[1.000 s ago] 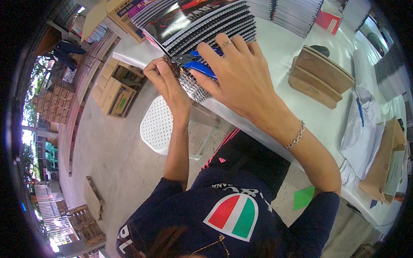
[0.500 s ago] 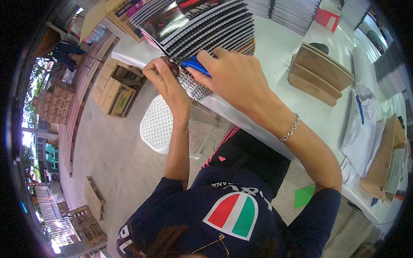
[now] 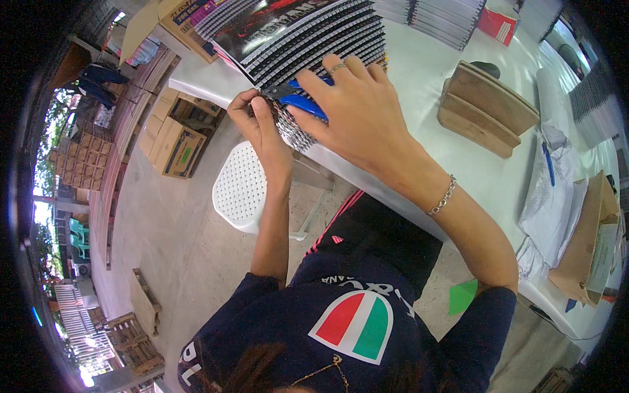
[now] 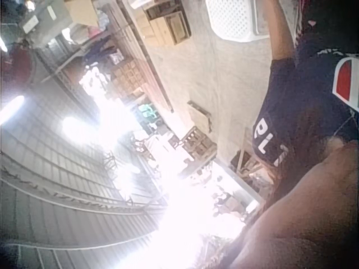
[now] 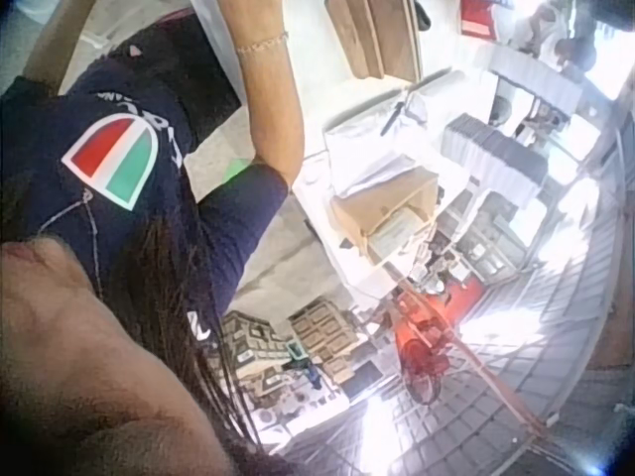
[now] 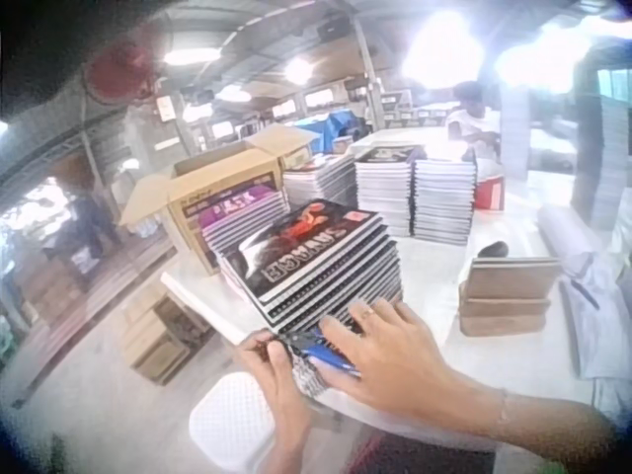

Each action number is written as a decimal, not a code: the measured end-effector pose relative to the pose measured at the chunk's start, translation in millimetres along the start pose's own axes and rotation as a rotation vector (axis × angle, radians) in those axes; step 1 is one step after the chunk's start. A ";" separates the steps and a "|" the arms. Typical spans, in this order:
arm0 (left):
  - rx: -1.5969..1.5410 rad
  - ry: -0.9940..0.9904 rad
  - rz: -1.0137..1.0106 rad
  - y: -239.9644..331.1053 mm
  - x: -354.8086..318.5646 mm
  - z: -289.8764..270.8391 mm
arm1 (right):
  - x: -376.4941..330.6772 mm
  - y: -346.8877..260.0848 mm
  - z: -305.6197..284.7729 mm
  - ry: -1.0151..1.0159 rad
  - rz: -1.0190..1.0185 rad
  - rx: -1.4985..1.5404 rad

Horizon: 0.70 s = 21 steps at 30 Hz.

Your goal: The person prepares spiral-bound notebooks by using a pair of pliers to trim or adjust the metal coils on a stack of books at a workspace.

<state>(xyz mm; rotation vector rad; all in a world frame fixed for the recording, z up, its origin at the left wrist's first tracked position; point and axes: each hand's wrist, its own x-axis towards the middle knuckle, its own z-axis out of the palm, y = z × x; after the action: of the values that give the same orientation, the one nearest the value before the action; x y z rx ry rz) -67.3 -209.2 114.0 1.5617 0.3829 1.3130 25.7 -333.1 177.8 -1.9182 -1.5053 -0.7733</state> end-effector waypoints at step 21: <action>0.076 0.066 0.022 -2.4 -2.7 3.7 | -12.3 0.0 3.5 -0.033 0.057 -0.009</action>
<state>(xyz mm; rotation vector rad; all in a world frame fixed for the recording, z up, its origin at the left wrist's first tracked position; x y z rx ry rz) -64.2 -212.0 110.9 1.5920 0.4625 1.3835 23.7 -338.4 166.4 -1.9802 -1.4623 -0.7278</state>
